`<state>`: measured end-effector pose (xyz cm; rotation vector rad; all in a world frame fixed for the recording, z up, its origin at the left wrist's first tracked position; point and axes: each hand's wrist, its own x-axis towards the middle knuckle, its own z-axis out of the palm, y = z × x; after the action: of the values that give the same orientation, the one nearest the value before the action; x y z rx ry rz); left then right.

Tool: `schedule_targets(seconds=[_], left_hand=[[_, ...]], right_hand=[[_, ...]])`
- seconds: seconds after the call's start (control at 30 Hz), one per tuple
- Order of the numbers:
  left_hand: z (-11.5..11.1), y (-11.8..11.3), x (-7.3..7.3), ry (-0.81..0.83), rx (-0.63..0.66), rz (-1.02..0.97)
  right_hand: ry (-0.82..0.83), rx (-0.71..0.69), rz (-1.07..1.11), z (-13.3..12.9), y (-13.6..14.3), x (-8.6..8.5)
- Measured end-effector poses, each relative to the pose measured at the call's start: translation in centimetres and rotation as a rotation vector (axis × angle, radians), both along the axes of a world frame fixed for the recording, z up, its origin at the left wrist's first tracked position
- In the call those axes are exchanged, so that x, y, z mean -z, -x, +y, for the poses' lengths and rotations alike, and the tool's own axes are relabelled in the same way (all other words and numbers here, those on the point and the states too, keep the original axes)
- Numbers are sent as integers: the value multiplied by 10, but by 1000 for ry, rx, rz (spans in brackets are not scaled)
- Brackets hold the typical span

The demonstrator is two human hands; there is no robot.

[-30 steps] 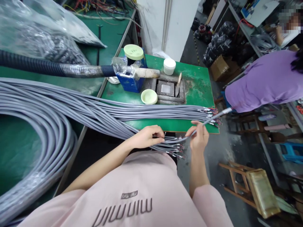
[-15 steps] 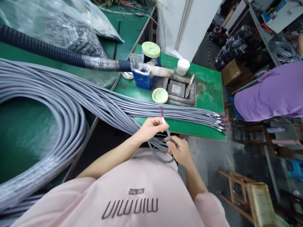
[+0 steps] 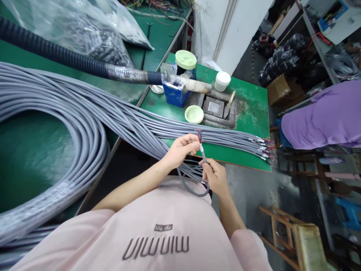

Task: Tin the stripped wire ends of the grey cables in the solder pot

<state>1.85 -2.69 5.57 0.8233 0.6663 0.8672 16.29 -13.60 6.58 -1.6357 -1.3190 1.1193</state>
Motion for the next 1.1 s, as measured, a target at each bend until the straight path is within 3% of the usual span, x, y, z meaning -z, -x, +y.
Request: schedule_targets(seconds=[0.2,0.37,0.5,0.7,1.1], left_hand=[[-1,-1,-1,8,-15,-40],[-8,-4,-1,-15,12,-48],[-3,-2,3,59,76,-130],[10,3,6,80,25,-195],[15,6,9,126,103,-341]], right_hand=[[33,-43,21,0,0,2],[-60,105,-92,5,6,1],[-22,84,189,9,6,7],[52,-8,581,15,3,16],[84,-52,734,20,7,16]])
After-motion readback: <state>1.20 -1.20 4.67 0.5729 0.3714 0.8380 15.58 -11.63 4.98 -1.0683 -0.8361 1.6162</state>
